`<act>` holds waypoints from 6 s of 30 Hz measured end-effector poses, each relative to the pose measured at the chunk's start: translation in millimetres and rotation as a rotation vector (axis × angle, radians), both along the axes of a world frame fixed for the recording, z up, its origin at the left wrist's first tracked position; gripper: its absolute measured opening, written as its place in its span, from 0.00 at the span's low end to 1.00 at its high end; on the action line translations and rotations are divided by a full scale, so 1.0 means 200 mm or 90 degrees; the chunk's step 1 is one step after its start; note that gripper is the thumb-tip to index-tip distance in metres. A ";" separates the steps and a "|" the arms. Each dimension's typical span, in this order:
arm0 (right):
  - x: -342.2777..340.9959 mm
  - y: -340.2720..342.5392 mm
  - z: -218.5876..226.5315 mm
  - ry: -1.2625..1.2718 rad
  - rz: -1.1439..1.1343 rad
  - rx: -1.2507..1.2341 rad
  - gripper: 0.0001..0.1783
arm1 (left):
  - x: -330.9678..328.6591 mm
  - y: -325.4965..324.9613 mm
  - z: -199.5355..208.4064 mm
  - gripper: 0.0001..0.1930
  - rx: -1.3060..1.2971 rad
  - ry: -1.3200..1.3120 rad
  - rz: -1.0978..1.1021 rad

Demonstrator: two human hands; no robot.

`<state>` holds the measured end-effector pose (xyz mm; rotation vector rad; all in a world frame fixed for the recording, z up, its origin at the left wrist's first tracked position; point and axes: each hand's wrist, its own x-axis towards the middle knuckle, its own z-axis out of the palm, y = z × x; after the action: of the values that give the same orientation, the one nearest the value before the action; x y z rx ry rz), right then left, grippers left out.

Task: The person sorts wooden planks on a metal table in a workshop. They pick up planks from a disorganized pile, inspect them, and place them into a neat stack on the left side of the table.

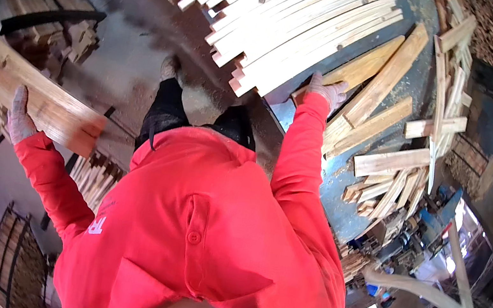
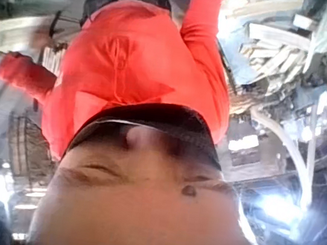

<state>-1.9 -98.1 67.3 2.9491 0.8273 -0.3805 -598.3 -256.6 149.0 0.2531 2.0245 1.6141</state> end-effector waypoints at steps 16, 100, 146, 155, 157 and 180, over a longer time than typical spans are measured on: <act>-0.64 -0.21 0.84 0.126 0.760 0.517 0.46 | 1.72 0.79 -0.01 0.21 0.260 -0.343 -0.547; 0.86 -0.70 -0.05 0.186 0.115 0.199 0.52 | 2.49 1.02 -0.03 0.23 -0.151 -0.030 -0.853; -2.16 0.01 0.41 1.029 0.590 0.256 0.30 | -1.79 -0.27 0.09 0.39 0.058 0.096 0.031; -2.52 -0.05 0.53 0.714 0.818 0.236 0.22 | -2.33 0.07 -0.55 0.45 -0.506 0.215 -0.165; -2.38 -0.06 0.56 0.618 0.785 0.269 0.20 | -2.39 0.06 -0.79 0.39 -0.523 0.332 -0.118; 1.08 -0.73 -0.07 0.133 -0.107 0.074 0.58 | 2.92 0.56 0.08 0.27 -0.110 -0.184 -1.303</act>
<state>213.6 -244.5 52.4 3.1376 0.6401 -0.6818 -13.9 -144.2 165.3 1.3029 0.6851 0.0769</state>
